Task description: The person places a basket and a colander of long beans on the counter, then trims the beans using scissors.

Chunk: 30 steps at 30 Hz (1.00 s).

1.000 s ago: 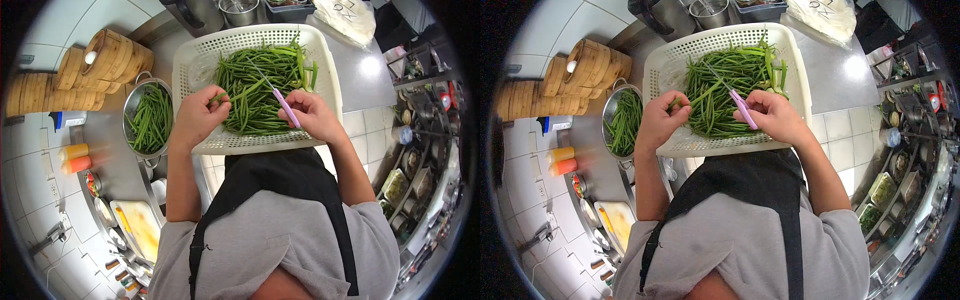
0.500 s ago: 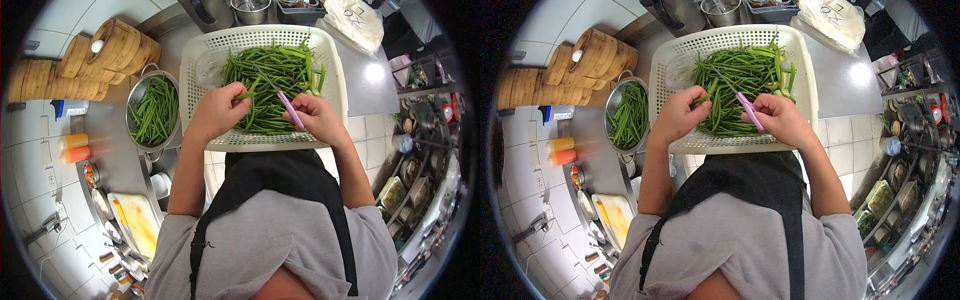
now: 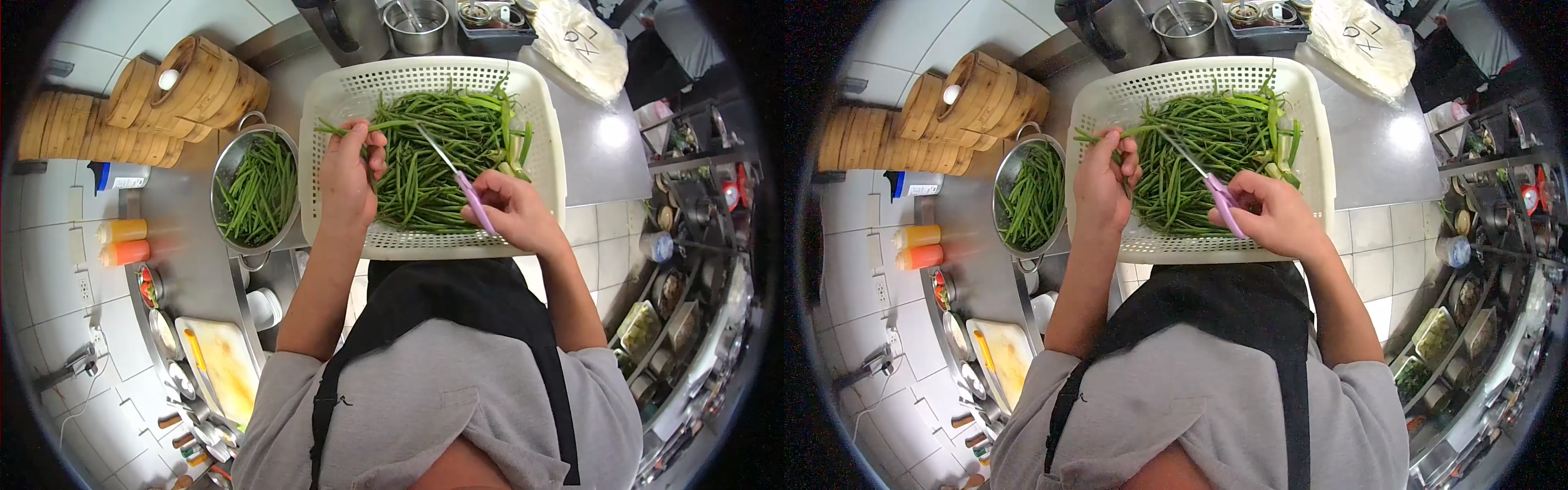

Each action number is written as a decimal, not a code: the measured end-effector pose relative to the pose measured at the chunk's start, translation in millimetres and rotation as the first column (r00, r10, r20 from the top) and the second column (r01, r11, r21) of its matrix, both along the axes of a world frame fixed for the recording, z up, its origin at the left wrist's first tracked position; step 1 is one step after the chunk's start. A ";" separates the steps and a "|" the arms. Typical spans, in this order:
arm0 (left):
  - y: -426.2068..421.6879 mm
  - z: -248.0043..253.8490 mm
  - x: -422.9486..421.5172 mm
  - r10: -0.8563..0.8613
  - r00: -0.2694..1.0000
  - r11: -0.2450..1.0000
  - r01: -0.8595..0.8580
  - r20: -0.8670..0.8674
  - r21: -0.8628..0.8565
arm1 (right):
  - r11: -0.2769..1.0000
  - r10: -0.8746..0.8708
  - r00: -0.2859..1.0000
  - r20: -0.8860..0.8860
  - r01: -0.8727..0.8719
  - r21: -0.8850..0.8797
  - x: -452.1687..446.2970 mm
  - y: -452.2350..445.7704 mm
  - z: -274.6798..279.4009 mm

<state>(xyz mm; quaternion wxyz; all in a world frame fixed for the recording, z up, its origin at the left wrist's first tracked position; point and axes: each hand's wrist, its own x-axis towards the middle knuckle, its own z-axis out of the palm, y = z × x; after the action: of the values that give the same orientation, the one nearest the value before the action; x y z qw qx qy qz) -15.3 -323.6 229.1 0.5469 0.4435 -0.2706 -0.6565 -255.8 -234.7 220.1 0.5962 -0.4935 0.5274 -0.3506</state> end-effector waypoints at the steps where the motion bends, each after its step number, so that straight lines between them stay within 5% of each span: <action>1: 3.5 0.3 -3.4 -0.034 0.999 0.999 0.034 0.020 -0.017 | 0.999 0.007 0.997 -0.077 -0.010 -0.037 0.3 -0.2 0.0; 15: 20.1 -1.5 -16.4 -0.230 0.972 0.972 0.232 0.042 -0.043 | 0.999 -0.033 0.995 -0.092 0.032 -0.013 1.5 -1.5 9.6; 18: 10.5 -2.6 -9.4 -0.236 0.966 0.972 0.237 0.102 0.002 | 1.000 0.001 0.993 -0.121 0.000 0.006 2.0 -1.6 5.0; 21: -3.4 -9.0 5.1 -0.278 0.886 0.941 0.329 0.371 -0.081 | 1.000 -0.005 0.988 -0.152 0.003 -0.014 0.4 -1.7 -0.7; 23: -8.1 -3.7 6.2 -0.192 0.744 0.942 0.322 0.640 -0.092 | 0.999 -0.040 0.987 -0.156 0.034 -0.040 -1.6 -3.4 -2.6; 24: -10.6 -3.9 8.2 -0.190 0.743 0.943 0.319 0.642 -0.090 | 0.999 -0.036 0.988 -0.153 0.031 -0.039 -2.8 -4.3 -4.8; 26: -15.2 -3.7 11.7 -0.101 0.290 0.873 0.485 0.952 -0.055 | 0.996 -0.071 0.985 -0.155 0.063 -0.055 -3.7 -6.3 -9.3; 27: -14.0 -4.2 12.0 -0.100 0.288 0.874 0.484 0.952 -0.055 | 0.996 -0.082 0.988 -0.132 0.075 -0.055 -2.7 -5.9 -9.4; 29: -9.5 -6.2 9.3 -0.153 -0.050 0.784 0.601 0.987 0.153 | 0.996 -0.084 0.988 -0.128 0.079 -0.045 -1.2 -5.1 -5.7; 30: -6.5 -6.1 6.9 -0.153 -0.050 0.784 0.602 0.987 0.152 | 0.996 -0.088 0.988 -0.125 0.085 -0.034 -0.7 -5.0 -4.2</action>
<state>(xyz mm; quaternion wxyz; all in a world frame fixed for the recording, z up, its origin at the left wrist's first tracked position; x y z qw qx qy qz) -8.4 -330.1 222.9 0.0742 0.5661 -0.7815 -0.2516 -256.5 -239.7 215.8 0.5388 -0.4998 0.5800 -0.3516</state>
